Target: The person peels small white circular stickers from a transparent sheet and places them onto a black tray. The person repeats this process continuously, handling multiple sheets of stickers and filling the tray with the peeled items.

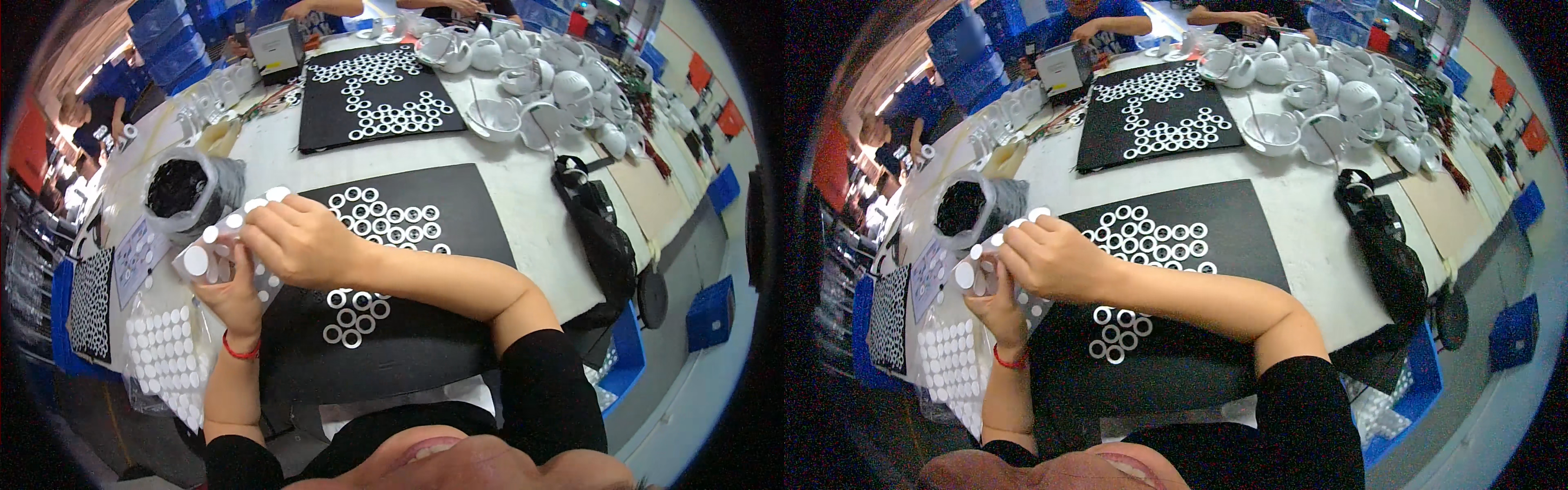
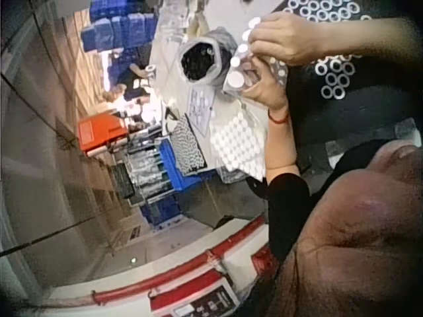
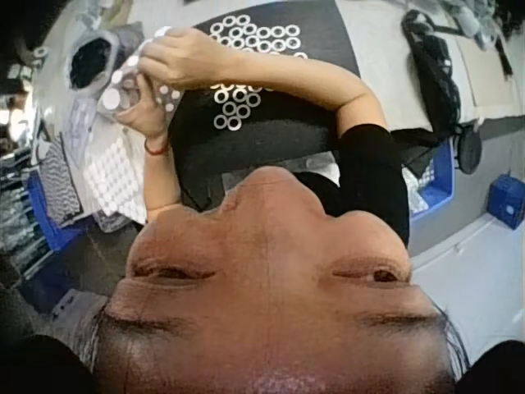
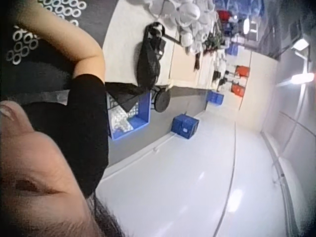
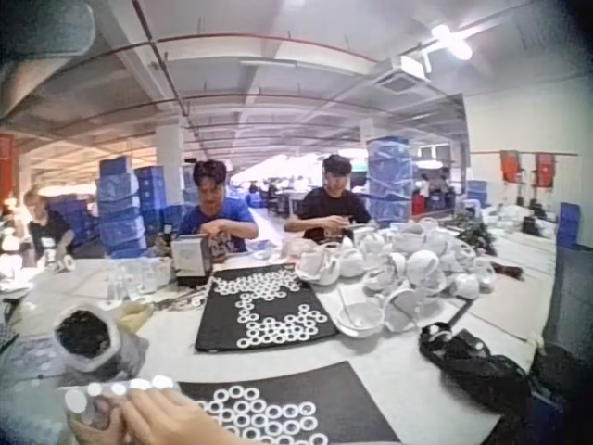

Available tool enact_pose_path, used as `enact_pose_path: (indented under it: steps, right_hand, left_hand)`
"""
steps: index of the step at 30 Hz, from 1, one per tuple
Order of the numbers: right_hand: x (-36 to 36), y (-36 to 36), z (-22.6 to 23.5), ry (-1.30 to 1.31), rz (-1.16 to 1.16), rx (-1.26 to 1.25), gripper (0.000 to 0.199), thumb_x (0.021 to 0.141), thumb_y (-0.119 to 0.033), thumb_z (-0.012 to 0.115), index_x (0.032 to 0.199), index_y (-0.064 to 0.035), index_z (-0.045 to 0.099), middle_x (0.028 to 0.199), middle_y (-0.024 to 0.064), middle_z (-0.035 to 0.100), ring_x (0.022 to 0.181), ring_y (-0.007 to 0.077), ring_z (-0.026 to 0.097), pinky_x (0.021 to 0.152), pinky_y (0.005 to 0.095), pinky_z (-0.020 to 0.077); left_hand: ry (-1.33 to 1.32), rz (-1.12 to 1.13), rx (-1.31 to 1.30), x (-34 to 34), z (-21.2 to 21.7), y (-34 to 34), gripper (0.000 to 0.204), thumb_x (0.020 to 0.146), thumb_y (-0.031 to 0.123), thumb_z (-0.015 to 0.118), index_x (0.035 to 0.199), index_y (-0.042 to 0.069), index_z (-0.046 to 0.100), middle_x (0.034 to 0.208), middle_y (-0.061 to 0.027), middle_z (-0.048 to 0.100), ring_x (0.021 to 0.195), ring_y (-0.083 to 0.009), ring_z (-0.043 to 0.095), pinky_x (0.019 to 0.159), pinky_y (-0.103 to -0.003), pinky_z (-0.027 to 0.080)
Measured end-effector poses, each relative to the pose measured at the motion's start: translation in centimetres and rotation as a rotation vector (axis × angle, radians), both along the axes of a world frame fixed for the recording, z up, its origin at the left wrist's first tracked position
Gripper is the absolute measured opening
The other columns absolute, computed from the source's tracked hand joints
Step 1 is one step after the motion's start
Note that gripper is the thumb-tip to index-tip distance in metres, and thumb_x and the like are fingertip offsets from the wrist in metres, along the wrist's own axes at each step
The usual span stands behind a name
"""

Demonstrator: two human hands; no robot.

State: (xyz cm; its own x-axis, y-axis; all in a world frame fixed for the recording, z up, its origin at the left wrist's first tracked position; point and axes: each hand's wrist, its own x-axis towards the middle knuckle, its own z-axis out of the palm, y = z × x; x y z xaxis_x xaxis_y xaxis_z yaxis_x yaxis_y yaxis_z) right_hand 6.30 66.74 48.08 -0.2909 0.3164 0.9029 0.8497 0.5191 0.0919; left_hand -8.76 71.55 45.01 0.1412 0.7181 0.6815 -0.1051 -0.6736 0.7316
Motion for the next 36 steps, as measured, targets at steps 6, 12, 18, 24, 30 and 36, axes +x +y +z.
enact_pose_path:
  steps: [6, 12, 18, 24, 30, 36]
  right_hand:
    - [0.2, -0.6, 0.6, -0.012, -0.010, -0.013, 0.020, 0.071, -0.013, 0.059, 0.088, -0.0020, 0.058, 0.086, 0.0083, 0.057, 0.074, 0.0212, 0.058, 0.065, 0.0312, 0.0452]
    - [0.2, 0.4, 0.2, 0.177, 0.060, -0.117, 0.016, 0.075, -0.007, 0.063, 0.090, -0.0044, 0.057, 0.084, 0.0089, 0.059, 0.072, 0.0264, 0.060, 0.064, 0.0350, 0.0474]
    - [0.0, 0.8, 0.4, 0.340, 0.145, -0.231, 0.010, 0.079, -0.010, 0.062, 0.085, -0.0049, 0.056, 0.078, 0.0115, 0.056, 0.069, 0.0314, 0.058, 0.060, 0.0399, 0.0471]
    - [0.1, 0.2, 0.8, 0.495, 0.213, -0.410, 0.012, 0.079, -0.002, 0.066, 0.088, -0.0025, 0.058, 0.083, 0.0131, 0.060, 0.070, 0.0305, 0.062, 0.060, 0.0366, 0.0497]
    - [0.0, 0.2, 1.2, 0.559, 0.258, -0.503, 0.009, 0.081, 0.004, 0.060, 0.087, 0.0018, 0.053, 0.079, 0.0150, 0.056, 0.068, 0.0290, 0.060, 0.061, 0.0344, 0.0473]
    - [-0.3, 0.6, 0.3, 0.388, 0.175, -0.347, 0.013, 0.079, 0.001, 0.062, 0.087, -0.0005, 0.053, 0.077, 0.0146, 0.055, 0.066, 0.0319, 0.057, 0.058, 0.0388, 0.0458]
  left_hand:
    - [-0.047, -0.039, -0.060, 0.3, 0.3, -0.2, 0.025, 0.087, -0.004, 0.060, 0.111, -0.004, 0.055, 0.105, -0.0075, 0.059, 0.097, -0.0143, 0.056, 0.086, -0.029, 0.045]
    - [-0.099, -0.078, 0.008, 0.6, -0.7, 0.7, 0.034, 0.083, -0.005, 0.064, 0.115, 0.001, 0.054, 0.111, -0.0059, 0.057, 0.100, -0.0134, 0.056, 0.085, -0.028, 0.046]
    - [-0.100, -0.052, 0.005, 0.5, 0.5, 0.2, 0.025, 0.084, -0.003, 0.064, 0.108, 0.002, 0.059, 0.102, -0.0048, 0.062, 0.093, -0.0130, 0.059, 0.081, -0.028, 0.048]
    - [-0.158, -0.141, -0.050, 1.3, 0.6, -0.2, 0.028, 0.084, -0.002, 0.065, 0.109, 0.003, 0.056, 0.102, -0.0035, 0.062, 0.092, -0.0110, 0.060, 0.076, -0.024, 0.050]
    - [-0.208, -0.242, -0.152, 1.4, 1.0, -0.6, 0.026, 0.084, -0.002, 0.065, 0.108, 0.002, 0.056, 0.100, -0.0031, 0.062, 0.090, -0.0106, 0.061, 0.077, -0.023, 0.051]
    - [-0.133, -0.187, -0.154, 0.9, 1.3, -0.4, 0.024, 0.083, -0.003, 0.064, 0.105, 0.001, 0.057, 0.094, -0.0038, 0.063, 0.086, -0.0111, 0.062, 0.076, -0.024, 0.051]
